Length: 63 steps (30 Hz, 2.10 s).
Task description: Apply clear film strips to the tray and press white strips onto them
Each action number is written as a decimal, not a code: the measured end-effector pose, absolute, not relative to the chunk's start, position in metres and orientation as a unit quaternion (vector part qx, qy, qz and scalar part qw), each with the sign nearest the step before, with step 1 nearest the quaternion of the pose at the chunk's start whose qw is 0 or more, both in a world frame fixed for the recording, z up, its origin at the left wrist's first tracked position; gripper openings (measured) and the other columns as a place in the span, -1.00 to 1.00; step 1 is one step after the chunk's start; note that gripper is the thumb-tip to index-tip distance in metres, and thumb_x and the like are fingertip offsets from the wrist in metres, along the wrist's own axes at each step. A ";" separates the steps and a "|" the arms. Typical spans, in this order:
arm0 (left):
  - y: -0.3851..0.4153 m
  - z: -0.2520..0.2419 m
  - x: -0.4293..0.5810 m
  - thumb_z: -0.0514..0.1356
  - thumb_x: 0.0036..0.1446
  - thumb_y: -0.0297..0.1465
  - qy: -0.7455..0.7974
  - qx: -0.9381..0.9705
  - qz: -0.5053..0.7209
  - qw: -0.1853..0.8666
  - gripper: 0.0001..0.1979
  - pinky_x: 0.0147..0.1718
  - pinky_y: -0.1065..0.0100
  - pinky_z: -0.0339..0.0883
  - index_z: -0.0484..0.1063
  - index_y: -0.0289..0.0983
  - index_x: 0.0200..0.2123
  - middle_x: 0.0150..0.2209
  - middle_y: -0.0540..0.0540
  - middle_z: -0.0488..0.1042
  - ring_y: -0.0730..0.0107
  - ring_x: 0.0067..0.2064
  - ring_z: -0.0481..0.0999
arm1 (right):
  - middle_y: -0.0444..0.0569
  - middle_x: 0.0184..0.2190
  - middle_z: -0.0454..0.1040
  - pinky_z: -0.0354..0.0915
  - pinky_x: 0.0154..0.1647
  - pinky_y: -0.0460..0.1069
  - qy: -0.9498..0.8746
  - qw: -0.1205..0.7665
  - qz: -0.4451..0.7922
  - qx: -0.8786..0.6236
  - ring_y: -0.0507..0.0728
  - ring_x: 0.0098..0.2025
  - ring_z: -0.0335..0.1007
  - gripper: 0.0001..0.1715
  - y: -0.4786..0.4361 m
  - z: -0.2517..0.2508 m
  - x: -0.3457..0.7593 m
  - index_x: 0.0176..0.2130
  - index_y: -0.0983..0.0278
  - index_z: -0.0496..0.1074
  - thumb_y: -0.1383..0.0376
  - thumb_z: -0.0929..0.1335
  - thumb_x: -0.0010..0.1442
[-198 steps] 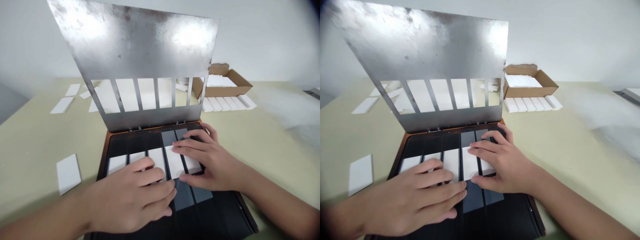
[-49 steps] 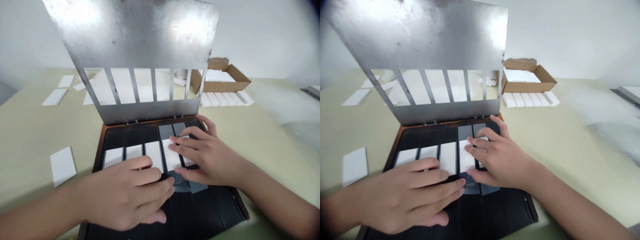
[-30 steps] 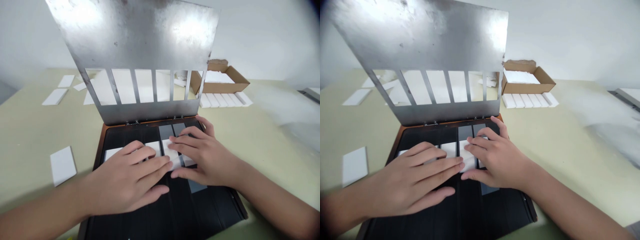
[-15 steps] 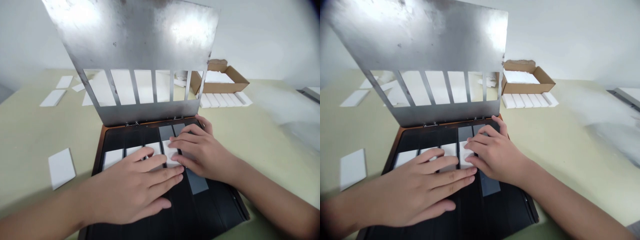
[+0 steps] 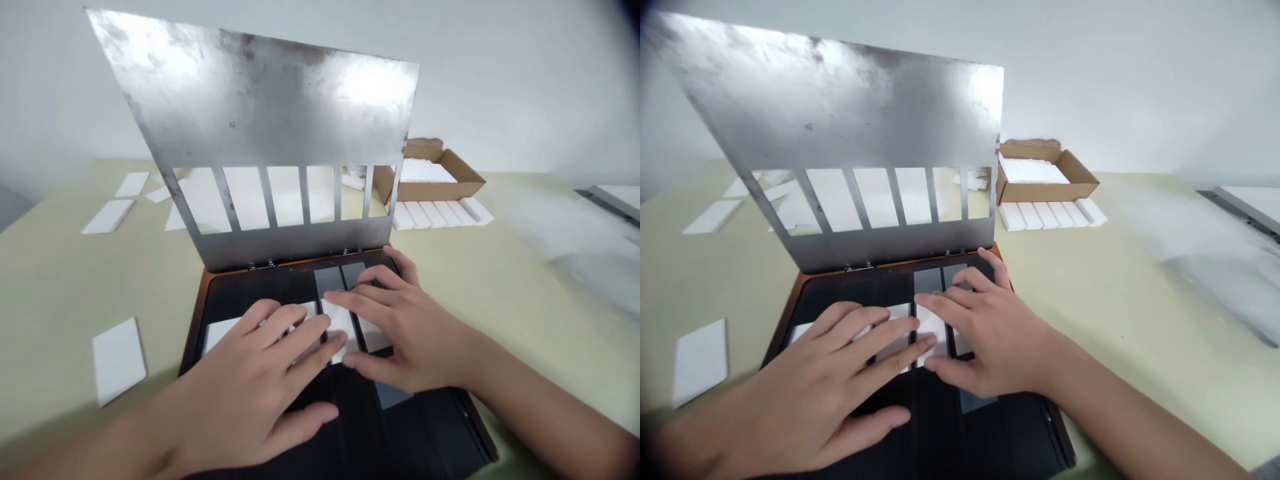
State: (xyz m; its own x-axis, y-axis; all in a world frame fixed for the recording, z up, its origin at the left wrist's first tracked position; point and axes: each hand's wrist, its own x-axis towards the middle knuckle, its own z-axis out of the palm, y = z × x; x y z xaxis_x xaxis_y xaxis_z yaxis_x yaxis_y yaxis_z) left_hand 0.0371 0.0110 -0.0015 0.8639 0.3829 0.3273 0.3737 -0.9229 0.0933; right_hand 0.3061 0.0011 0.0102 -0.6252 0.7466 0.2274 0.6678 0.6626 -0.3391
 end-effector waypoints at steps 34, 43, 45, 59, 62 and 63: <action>0.010 0.003 0.038 0.24 0.42 -0.23 0.144 0.968 0.204 -0.021 -0.62 -0.09 0.08 0.17 0.53 -0.29 0.17 0.08 -0.08 0.62 0.15 -0.09 0.46 | -0.13 0.10 0.64 -0.36 0.50 0.39 -0.882 0.186 0.109 -0.419 0.24 0.12 0.38 -0.68 0.001 0.007 0.302 0.12 0.15 0.54 0.24 0.41 0.38; 0.011 0.000 0.040 0.18 0.43 -0.17 0.171 0.973 0.153 -0.015 -0.57 -0.12 0.10 0.12 0.47 -0.17 0.27 -0.19 -0.10 0.48 0.14 -0.15 0.40 | -0.11 0.08 0.64 -0.35 0.50 0.39 -0.877 0.193 0.112 -0.425 0.23 0.12 0.40 -0.70 0.002 0.005 0.301 0.10 0.13 0.56 0.25 0.40 0.39; 0.011 -0.001 0.040 0.18 0.43 -0.19 0.176 0.972 0.155 -0.009 -0.58 -0.15 0.11 0.11 0.48 -0.20 0.25 -0.21 -0.11 0.46 0.14 -0.17 0.38 | -0.12 0.07 0.64 -0.35 0.50 0.38 -0.877 0.193 0.112 -0.426 0.23 0.12 0.40 -0.71 0.002 0.005 0.300 0.09 0.12 0.56 0.25 0.38 0.40; 0.014 0.001 0.038 0.17 0.40 -0.19 0.210 0.960 0.183 -0.007 -0.57 -0.26 0.10 0.12 0.53 -0.32 0.17 -0.23 -0.16 0.47 0.13 -0.22 0.33 | -0.08 0.09 0.63 -0.36 0.51 0.39 -0.884 0.187 0.103 -0.415 0.26 0.15 0.39 -0.53 0.002 0.006 0.302 0.12 0.13 0.54 -0.04 0.45 0.35; 0.012 0.001 0.036 0.18 0.39 -0.20 0.206 0.959 0.196 -0.011 -0.60 -0.22 0.07 0.15 0.56 -0.36 0.11 -0.22 -0.18 0.49 0.12 -0.21 0.35 | -0.08 0.05 0.64 -0.38 0.51 0.39 -0.884 0.180 0.096 -0.420 0.25 0.14 0.40 -0.63 0.004 0.003 0.300 0.07 0.14 0.56 0.01 0.43 0.39; 0.012 0.001 0.035 0.20 0.39 -0.23 0.191 0.960 0.203 -0.018 -0.64 -0.20 0.05 0.16 0.58 -0.35 0.06 -0.20 -0.17 0.52 0.11 -0.19 0.36 | -0.09 0.04 0.65 -0.38 0.51 0.39 -0.884 0.179 0.095 -0.420 0.25 0.14 0.40 -0.65 0.005 0.002 0.300 0.05 0.13 0.56 0.01 0.43 0.39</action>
State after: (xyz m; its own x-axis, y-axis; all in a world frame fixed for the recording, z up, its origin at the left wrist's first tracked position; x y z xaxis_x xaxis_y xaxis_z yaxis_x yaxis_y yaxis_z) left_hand 0.0350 0.0115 0.0014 0.8446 0.3592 0.3971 0.3735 -0.9266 0.0439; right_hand 0.2999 0.0054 0.0021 -0.5825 0.7777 0.2364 0.7095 0.6284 -0.3190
